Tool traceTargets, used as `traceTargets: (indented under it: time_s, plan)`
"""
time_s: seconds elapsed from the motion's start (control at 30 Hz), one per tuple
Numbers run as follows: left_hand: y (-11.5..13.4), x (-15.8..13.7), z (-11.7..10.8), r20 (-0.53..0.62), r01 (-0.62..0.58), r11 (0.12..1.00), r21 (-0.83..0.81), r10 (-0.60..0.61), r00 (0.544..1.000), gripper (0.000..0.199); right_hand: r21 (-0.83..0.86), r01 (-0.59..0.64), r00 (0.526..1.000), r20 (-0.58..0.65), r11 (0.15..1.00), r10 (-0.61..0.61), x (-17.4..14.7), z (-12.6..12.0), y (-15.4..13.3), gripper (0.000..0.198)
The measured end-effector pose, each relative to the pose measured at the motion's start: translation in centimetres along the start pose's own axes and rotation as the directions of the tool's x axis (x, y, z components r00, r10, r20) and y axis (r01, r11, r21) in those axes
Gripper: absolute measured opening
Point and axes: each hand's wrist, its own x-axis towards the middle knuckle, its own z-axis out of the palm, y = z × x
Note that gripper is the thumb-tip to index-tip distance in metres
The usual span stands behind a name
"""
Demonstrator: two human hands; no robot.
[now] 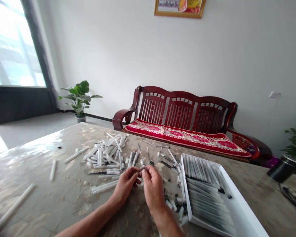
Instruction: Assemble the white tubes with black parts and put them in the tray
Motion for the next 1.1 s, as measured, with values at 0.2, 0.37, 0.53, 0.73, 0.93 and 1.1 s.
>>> traceTargets:
  time_s: [0.2,0.37,0.53,0.73,0.93,1.1]
  plan:
    - [0.7,0.0,-0.5,-0.172,-0.134,0.991,-0.026,0.128,0.977,0.027,-0.122,0.094,0.989,-0.1,0.988,-0.107,-1.7,2.6,4.9,0.03]
    - [0.8,0.0,-0.8,-0.215,-0.244,0.97,0.016,0.242,0.946,0.021,-0.188,0.207,0.972,-0.073,0.96,-0.223,-2.1,2.5,6.6,0.029]
    - [1.9,0.2,-2.3,-0.256,-0.318,0.918,0.237,0.375,0.891,0.014,-0.254,0.312,0.947,0.008,0.916,-0.32,-2.1,3.0,6.2,0.026]
    - [6.4,0.6,-6.6,-0.277,-0.021,0.607,0.794,0.394,0.876,0.031,-0.28,0.363,0.929,0.035,0.889,-0.369,-2.1,3.1,6.2,0.027]
    - [8.9,-1.5,-14.7,-0.478,0.458,0.141,0.878,0.321,0.818,0.053,-0.298,0.363,0.929,0.041,0.883,-0.369,-2.1,3.0,6.4,0.026]
    - [8.3,-3.5,-21.2,-0.7,0.693,0.12,0.711,0.215,0.681,0.062,-0.291,0.382,0.923,0.071,0.877,-0.378,-2.2,3.3,6.5,0.025]
